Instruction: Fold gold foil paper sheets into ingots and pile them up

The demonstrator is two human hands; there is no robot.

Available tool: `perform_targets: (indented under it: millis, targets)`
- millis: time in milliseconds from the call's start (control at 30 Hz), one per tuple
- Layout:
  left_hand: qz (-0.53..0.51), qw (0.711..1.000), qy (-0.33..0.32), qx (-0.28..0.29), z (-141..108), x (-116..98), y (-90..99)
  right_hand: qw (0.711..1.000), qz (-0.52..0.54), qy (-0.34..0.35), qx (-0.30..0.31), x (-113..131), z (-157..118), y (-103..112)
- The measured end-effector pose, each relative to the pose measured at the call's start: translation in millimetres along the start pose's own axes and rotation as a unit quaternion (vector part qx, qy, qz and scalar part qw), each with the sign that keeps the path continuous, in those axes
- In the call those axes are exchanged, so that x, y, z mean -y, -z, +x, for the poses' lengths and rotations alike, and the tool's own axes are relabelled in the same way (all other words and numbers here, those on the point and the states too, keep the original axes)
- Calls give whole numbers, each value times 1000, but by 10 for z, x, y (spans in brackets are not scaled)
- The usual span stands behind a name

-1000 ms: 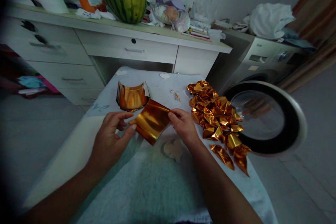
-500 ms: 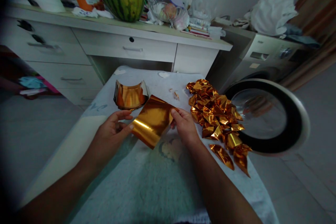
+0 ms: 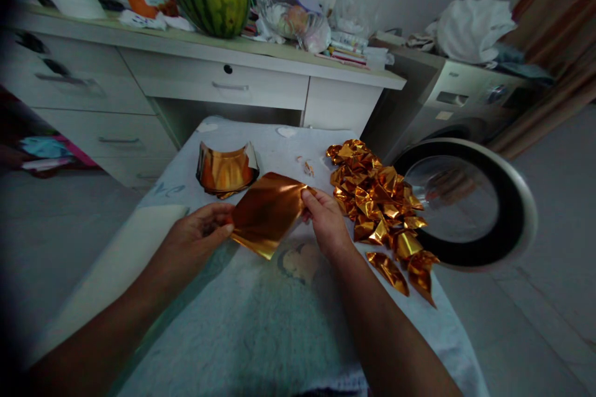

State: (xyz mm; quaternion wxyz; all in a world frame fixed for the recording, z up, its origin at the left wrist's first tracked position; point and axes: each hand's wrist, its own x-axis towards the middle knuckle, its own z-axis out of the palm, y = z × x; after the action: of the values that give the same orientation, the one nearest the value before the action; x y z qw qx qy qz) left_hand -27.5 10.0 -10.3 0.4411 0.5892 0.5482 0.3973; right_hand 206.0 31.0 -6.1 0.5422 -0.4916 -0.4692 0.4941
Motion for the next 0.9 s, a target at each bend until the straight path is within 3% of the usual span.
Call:
perform_targets:
  millis: [100, 233, 400, 600, 733, 900]
  targets:
    - [46, 998, -29, -21, -15, -36, 18, 1000, -1, 6, 13, 38, -23, 21]
    - [105, 984, -114, -84, -32, -48, 32, 999, -9, 14, 45, 112, -62, 37]
    - [94, 984, -125, -84, -33, -25, 23, 994, 23, 47, 93, 167, -82, 70]
    - [122, 980, -147, -59, -9, -4, 0, 994, 4, 47, 99, 196, -103, 137]
    - [124, 981, -146, -19, -16, 22, 1, 985, -35, 29, 165, 256, -123, 199]
    - [85, 991, -104, 0, -14, 20, 14, 950, -99, 9, 294, 297, -112, 281]
